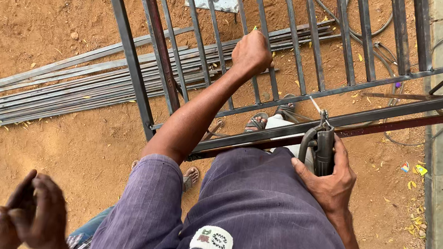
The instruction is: The person welds vertical metal bars onto a horizontal rectangular frame using a handheld welding tool. They repeatedly position the bars, apply welds to the joints, and adjust the frame's position on the ground. A coworker assists by holding the frame steady during the process.
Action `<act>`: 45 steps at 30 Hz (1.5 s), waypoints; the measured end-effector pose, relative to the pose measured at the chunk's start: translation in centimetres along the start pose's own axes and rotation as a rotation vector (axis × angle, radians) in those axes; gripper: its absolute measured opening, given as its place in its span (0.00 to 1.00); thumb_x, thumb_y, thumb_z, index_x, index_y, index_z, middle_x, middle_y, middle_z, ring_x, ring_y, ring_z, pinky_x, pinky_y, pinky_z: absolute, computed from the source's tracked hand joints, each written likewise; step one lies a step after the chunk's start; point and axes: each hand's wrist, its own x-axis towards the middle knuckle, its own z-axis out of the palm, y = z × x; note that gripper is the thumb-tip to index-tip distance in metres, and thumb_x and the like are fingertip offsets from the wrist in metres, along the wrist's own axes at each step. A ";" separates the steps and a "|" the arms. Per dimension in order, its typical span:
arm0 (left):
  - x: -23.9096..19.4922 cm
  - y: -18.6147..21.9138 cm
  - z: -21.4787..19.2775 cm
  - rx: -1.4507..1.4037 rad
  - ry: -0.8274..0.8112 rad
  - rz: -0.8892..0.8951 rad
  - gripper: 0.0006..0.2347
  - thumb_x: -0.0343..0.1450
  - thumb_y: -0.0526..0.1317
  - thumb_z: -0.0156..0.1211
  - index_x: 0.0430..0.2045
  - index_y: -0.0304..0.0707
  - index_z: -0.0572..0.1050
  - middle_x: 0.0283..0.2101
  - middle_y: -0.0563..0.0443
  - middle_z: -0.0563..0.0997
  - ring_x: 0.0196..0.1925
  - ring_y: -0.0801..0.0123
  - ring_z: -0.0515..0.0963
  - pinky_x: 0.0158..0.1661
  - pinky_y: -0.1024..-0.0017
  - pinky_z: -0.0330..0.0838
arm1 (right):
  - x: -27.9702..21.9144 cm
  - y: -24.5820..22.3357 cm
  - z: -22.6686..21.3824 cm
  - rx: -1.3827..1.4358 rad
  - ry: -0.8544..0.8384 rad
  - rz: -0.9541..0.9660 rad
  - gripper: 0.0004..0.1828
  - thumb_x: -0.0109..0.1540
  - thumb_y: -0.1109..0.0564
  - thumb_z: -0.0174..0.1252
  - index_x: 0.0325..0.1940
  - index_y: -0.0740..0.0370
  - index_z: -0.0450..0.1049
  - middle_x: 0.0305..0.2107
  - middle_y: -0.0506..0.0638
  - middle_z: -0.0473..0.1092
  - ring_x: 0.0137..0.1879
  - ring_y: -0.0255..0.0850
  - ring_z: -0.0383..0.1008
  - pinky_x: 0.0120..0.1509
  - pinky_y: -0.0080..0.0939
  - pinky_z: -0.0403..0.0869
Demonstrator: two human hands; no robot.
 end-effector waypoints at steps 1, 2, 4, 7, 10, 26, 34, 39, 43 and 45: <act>0.0 0.0 -0.3 0.003 0.011 0.007 0.03 0.64 0.36 0.68 0.26 0.38 0.80 0.34 0.47 0.86 0.39 0.64 0.86 0.39 0.60 0.77 | 0.2 -0.2 0.1 -0.010 0.003 -0.014 0.51 0.51 0.42 0.75 0.70 0.69 0.64 0.50 0.63 0.75 0.53 0.53 0.80 0.55 0.49 0.79; 0.0 -0.1 -0.5 0.006 0.021 0.015 0.05 0.64 0.37 0.69 0.26 0.38 0.79 0.33 0.47 0.86 0.38 0.65 0.85 0.38 0.61 0.76 | 0.4 -0.3 0.2 -0.003 -0.008 -0.010 0.51 0.51 0.42 0.75 0.70 0.69 0.64 0.49 0.63 0.75 0.52 0.52 0.80 0.54 0.48 0.79; 0.0 0.0 -0.6 0.015 0.021 0.003 0.05 0.64 0.37 0.69 0.28 0.39 0.79 0.34 0.48 0.86 0.39 0.65 0.85 0.39 0.61 0.76 | 0.6 -0.4 0.3 0.013 -0.031 0.000 0.50 0.52 0.42 0.75 0.70 0.69 0.64 0.48 0.62 0.76 0.52 0.51 0.81 0.54 0.47 0.80; 0.2 0.4 -0.5 0.039 0.012 -0.028 0.04 0.64 0.34 0.66 0.30 0.39 0.80 0.37 0.46 0.86 0.42 0.63 0.85 0.41 0.61 0.78 | 1.0 -0.3 0.8 -0.014 -0.024 -0.043 0.50 0.51 0.43 0.76 0.69 0.69 0.64 0.51 0.65 0.75 0.52 0.52 0.81 0.54 0.47 0.80; 0.2 0.7 -0.3 0.066 0.028 -0.020 0.07 0.63 0.33 0.65 0.32 0.38 0.80 0.40 0.42 0.84 0.45 0.58 0.84 0.43 0.59 0.78 | 1.2 0.2 1.4 -0.038 -0.071 -0.008 0.53 0.49 0.43 0.77 0.71 0.71 0.63 0.51 0.67 0.74 0.53 0.53 0.80 0.55 0.47 0.79; -1.1 0.7 -2.1 0.002 -0.027 -0.012 0.06 0.61 0.37 0.70 0.25 0.38 0.79 0.28 0.46 0.85 0.35 0.64 0.86 0.39 0.61 0.78 | 1.5 0.7 2.4 -0.018 -0.158 0.043 0.55 0.47 0.44 0.77 0.71 0.69 0.62 0.55 0.68 0.73 0.58 0.56 0.78 0.59 0.49 0.77; -0.3 0.4 -1.5 -0.025 -0.074 -0.009 0.03 0.66 0.35 0.67 0.21 0.39 0.79 0.21 0.54 0.85 0.24 0.75 0.84 0.31 0.67 0.76 | 1.6 1.0 2.9 -0.040 -0.219 0.043 0.55 0.47 0.43 0.77 0.72 0.67 0.61 0.55 0.68 0.72 0.58 0.56 0.78 0.59 0.51 0.78; -0.6 0.6 -1.8 0.001 -0.075 -0.010 0.04 0.64 0.36 0.70 0.21 0.38 0.80 0.21 0.52 0.84 0.25 0.74 0.83 0.31 0.67 0.75 | 1.7 0.9 3.1 -0.061 -0.222 0.044 0.56 0.47 0.42 0.77 0.72 0.65 0.61 0.55 0.67 0.73 0.58 0.57 0.78 0.58 0.51 0.78; -0.6 0.7 -1.8 -0.015 -0.066 -0.018 0.04 0.64 0.36 0.70 0.22 0.38 0.80 0.21 0.53 0.84 0.25 0.75 0.84 0.31 0.67 0.75 | 1.7 0.9 3.3 -0.077 -0.234 0.045 0.55 0.47 0.42 0.77 0.72 0.63 0.62 0.54 0.67 0.73 0.57 0.57 0.78 0.57 0.51 0.79; -0.6 0.6 -1.8 0.012 -0.069 -0.016 0.05 0.64 0.37 0.71 0.22 0.37 0.80 0.22 0.52 0.84 0.26 0.74 0.83 0.31 0.67 0.75 | 1.7 1.0 3.4 -0.076 -0.228 0.020 0.55 0.47 0.42 0.77 0.72 0.64 0.62 0.54 0.67 0.73 0.57 0.57 0.78 0.57 0.51 0.79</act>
